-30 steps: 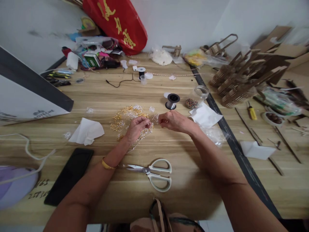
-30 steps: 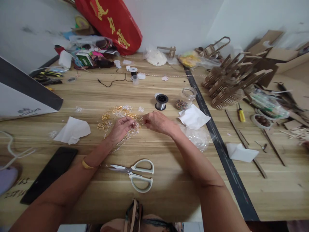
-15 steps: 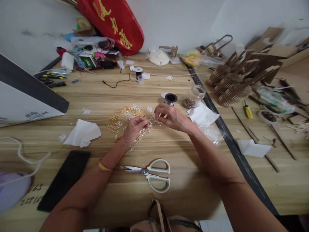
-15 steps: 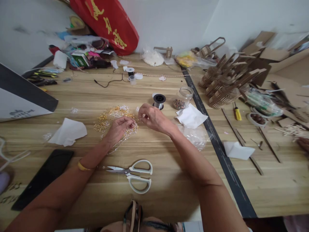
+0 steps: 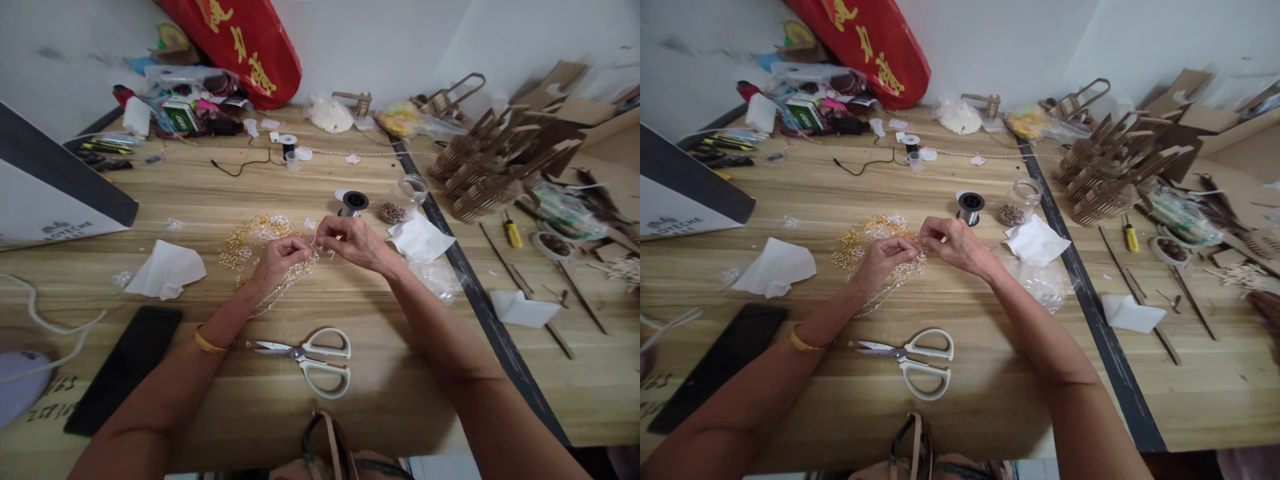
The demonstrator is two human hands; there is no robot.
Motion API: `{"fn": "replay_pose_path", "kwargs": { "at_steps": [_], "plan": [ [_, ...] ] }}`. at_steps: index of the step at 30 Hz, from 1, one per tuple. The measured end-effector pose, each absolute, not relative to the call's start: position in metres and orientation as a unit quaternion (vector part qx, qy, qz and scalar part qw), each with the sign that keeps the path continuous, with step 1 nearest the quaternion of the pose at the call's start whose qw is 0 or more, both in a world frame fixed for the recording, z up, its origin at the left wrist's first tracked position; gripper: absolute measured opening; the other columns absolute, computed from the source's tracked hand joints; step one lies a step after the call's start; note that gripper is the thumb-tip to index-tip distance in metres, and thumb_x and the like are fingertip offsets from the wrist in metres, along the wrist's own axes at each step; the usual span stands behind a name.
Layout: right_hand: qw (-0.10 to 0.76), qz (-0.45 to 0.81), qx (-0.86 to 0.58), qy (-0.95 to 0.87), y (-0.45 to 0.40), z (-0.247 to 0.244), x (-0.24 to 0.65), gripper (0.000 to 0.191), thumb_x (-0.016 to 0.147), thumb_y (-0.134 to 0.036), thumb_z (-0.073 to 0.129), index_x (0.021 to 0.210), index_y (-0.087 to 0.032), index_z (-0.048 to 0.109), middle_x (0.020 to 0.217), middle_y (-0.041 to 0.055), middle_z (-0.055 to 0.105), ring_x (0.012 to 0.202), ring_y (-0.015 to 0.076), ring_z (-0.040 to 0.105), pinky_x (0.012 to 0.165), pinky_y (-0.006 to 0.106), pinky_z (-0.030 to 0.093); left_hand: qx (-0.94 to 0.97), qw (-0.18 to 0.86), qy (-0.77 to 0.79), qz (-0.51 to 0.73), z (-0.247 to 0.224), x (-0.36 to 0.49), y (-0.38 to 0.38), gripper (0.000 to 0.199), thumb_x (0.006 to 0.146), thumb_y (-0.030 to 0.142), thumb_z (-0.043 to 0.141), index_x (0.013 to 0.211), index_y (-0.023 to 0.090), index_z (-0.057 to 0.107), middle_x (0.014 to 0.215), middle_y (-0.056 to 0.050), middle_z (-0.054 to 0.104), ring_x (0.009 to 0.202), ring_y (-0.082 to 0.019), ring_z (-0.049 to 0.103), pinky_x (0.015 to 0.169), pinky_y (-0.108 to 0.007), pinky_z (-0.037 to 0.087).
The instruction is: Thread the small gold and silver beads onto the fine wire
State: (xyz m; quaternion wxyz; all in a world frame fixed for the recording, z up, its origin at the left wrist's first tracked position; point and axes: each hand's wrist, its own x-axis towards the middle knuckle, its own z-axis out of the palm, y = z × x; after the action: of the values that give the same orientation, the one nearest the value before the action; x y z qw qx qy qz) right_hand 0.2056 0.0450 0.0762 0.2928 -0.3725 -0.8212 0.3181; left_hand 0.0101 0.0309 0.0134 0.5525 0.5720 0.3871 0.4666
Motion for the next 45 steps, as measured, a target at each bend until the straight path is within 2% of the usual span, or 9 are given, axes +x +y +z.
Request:
{"fn": "replay_pose_path", "kwargs": {
  "at_steps": [3, 10, 15, 22, 30, 35, 40, 43, 45],
  "plan": [
    [0.293, 0.333, -0.375, -0.814, 0.046, 0.073, 0.205, 0.010, 0.083, -0.019, 0.053, 0.081, -0.014, 0.061, 0.071, 0.0002, 0.060, 0.065, 0.0107, 0.051, 0.062, 0.024, 0.037, 0.524, 0.596, 0.365, 0.487, 0.010, 0.009, 0.032, 0.013, 0.066, 0.027, 0.077, 0.067, 0.016, 0.070, 0.086, -0.006, 0.071, 0.076, -0.015, 0.061, 0.069, -0.027, 0.045],
    [0.316, 0.341, -0.379, -0.800, 0.046, 0.070, 0.202, 0.013, 0.082, -0.023, 0.055, 0.079, -0.013, 0.063, 0.070, 0.0002, 0.057, 0.065, 0.0103, 0.048, 0.060, 0.023, 0.036, 0.481, 0.638, 0.351, 0.488, 0.013, 0.012, 0.030, 0.015, 0.062, 0.025, 0.080, 0.066, 0.014, 0.070, 0.072, -0.004, 0.070, 0.058, -0.010, 0.056, 0.059, -0.026, 0.043],
    [0.313, 0.354, -0.389, -0.791, 0.047, 0.066, 0.199, 0.011, 0.082, -0.023, 0.056, 0.079, -0.013, 0.062, 0.068, -0.0011, 0.054, 0.063, 0.0094, 0.045, 0.060, 0.023, 0.036, 0.480, 0.645, 0.349, 0.481, 0.015, 0.014, 0.027, 0.017, 0.060, 0.026, 0.081, 0.065, 0.014, 0.069, 0.063, -0.002, 0.066, 0.056, -0.010, 0.055, 0.056, -0.025, 0.042],
    [0.334, 0.371, -0.411, -0.763, 0.047, 0.064, 0.196, 0.012, 0.081, -0.024, 0.057, 0.076, -0.014, 0.060, 0.068, -0.0008, 0.053, 0.063, 0.0096, 0.044, 0.058, 0.023, 0.035, 0.469, 0.647, 0.368, 0.475, 0.011, 0.015, 0.029, 0.016, 0.058, 0.023, 0.081, 0.064, 0.015, 0.069, 0.063, -0.001, 0.066, 0.056, -0.010, 0.054, 0.056, -0.024, 0.042],
    [0.318, 0.316, -0.434, -0.782, 0.052, 0.056, 0.198, 0.011, 0.082, -0.023, 0.054, 0.077, -0.014, 0.060, 0.070, 0.0003, 0.054, 0.066, 0.0112, 0.048, 0.059, 0.023, 0.035, 0.459, 0.648, 0.385, 0.470, 0.005, 0.014, 0.032, 0.017, 0.057, 0.024, 0.081, 0.062, 0.014, 0.068, 0.059, -0.002, 0.064, 0.052, -0.009, 0.053, 0.055, -0.025, 0.040],
    [0.252, 0.207, -0.465, -0.823, 0.050, 0.058, 0.203, 0.012, 0.084, -0.019, 0.053, 0.085, -0.015, 0.065, 0.087, 0.0048, 0.062, 0.067, 0.0117, 0.052, 0.064, 0.025, 0.038, 0.450, 0.638, 0.391, 0.487, 0.002, 0.014, 0.033, 0.015, 0.057, 0.022, 0.081, 0.064, 0.015, 0.069, 0.060, -0.001, 0.064, 0.054, -0.010, 0.054, 0.057, -0.026, 0.042],
    [0.281, 0.187, -0.405, -0.850, 0.041, 0.065, 0.199, 0.024, 0.087, -0.014, 0.050, 0.107, -0.016, 0.062, 0.111, 0.0091, 0.062, 0.069, 0.0118, 0.055, 0.069, 0.027, 0.042, 0.433, 0.637, 0.398, 0.498, 0.000, 0.014, 0.033, 0.012, 0.059, 0.019, 0.079, 0.064, 0.014, 0.069, 0.059, -0.001, 0.064, 0.054, -0.010, 0.054, 0.057, -0.026, 0.040],
    [0.265, 0.206, -0.353, -0.873, 0.039, 0.063, 0.195, 0.021, 0.089, -0.013, 0.048, 0.104, -0.016, 0.063, 0.104, 0.0089, 0.065, 0.081, 0.0153, 0.059, 0.074, 0.027, 0.043, 0.425, 0.642, 0.397, 0.500, 0.002, 0.014, 0.034, 0.012, 0.058, 0.019, 0.079, 0.063, 0.014, 0.069, 0.056, 0.000, 0.062, 0.053, -0.010, 0.053, 0.056, -0.026, 0.039],
    [0.242, 0.216, -0.345, -0.881, 0.039, 0.060, 0.192, 0.017, 0.090, -0.015, 0.049, 0.099, -0.015, 0.063, 0.094, 0.0078, 0.066, 0.080, 0.0154, 0.058, 0.074, 0.027, 0.042, 0.423, 0.643, 0.401, 0.498, 0.003, 0.014, 0.034, 0.014, 0.057, 0.019, 0.080, 0.062, 0.014, 0.068, 0.053, 0.000, 0.060, 0.051, -0.010, 0.053, 0.055, -0.026, 0.038]
  ]
}}
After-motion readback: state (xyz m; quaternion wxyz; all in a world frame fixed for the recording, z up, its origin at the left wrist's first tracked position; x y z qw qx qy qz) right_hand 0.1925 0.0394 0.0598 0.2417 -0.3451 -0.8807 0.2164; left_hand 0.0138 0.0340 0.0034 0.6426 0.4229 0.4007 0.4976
